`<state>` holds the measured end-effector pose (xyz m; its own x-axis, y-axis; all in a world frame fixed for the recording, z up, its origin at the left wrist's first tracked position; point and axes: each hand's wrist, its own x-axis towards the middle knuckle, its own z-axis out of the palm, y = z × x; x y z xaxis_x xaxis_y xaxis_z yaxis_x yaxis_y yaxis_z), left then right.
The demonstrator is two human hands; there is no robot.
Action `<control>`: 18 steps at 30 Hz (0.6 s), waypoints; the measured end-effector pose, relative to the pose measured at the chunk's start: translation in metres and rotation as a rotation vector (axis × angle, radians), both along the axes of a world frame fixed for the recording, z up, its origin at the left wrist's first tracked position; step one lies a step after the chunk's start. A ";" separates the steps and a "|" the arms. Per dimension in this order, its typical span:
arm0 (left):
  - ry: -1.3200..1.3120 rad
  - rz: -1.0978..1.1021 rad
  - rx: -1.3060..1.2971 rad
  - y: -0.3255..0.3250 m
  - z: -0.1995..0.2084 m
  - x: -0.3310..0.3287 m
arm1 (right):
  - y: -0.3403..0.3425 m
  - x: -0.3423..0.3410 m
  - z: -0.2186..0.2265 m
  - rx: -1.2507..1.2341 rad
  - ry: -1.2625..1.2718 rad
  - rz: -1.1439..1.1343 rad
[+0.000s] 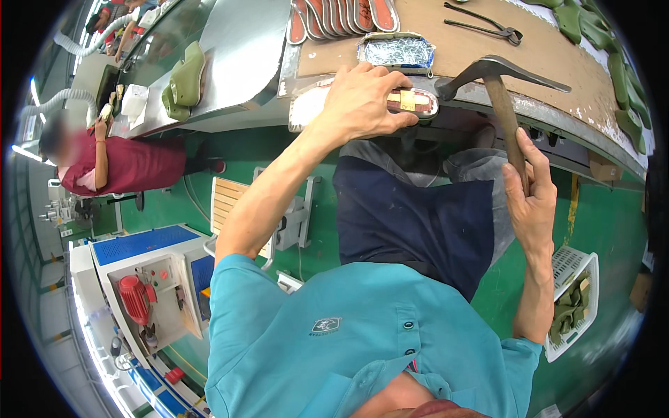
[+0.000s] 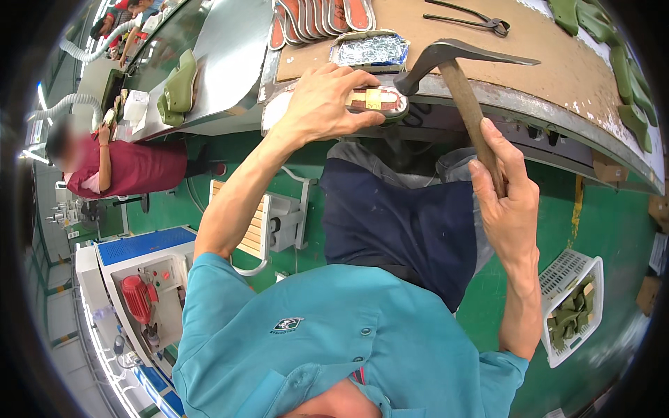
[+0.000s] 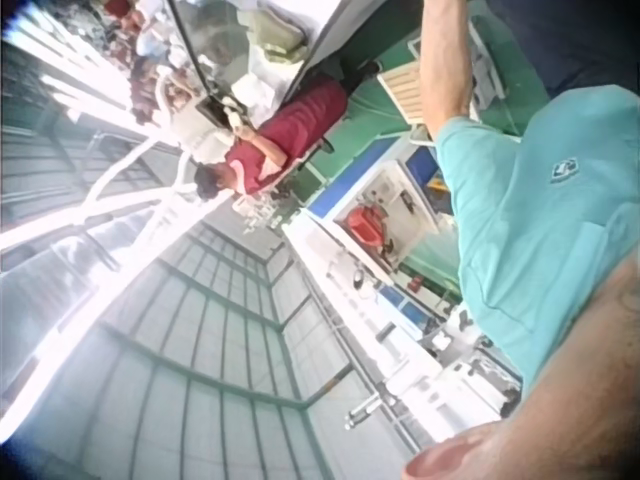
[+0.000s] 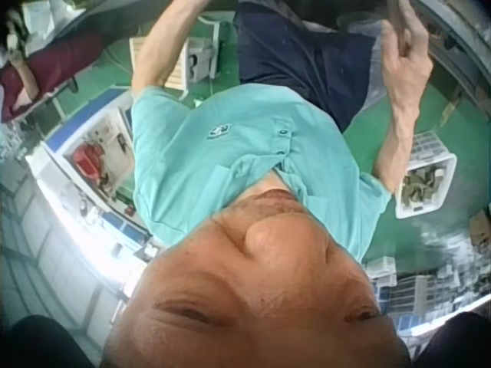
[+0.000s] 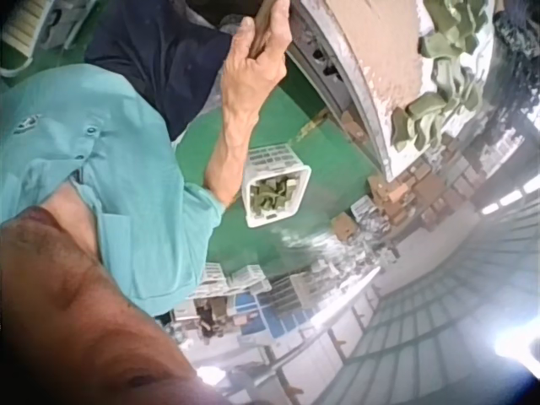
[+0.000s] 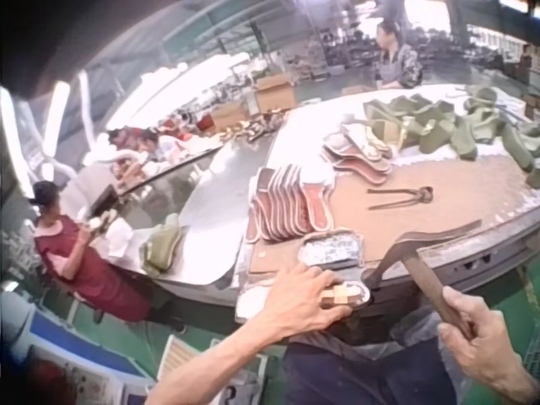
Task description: Assemble shoe components by placing insoles on lasts and hammering them to secure.
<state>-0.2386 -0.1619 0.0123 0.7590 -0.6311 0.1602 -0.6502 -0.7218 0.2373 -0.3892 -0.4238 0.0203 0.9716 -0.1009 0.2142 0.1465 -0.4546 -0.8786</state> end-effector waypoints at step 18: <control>-0.007 0.026 0.045 0.002 -0.001 -0.003 | 0.011 0.033 0.035 -0.287 -0.143 0.098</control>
<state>-0.2419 -0.1601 0.0111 0.7741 -0.6179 0.1374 -0.6327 -0.7481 0.2000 -0.3557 -0.4125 0.0548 0.9315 0.0764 0.3555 0.3149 -0.6583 -0.6837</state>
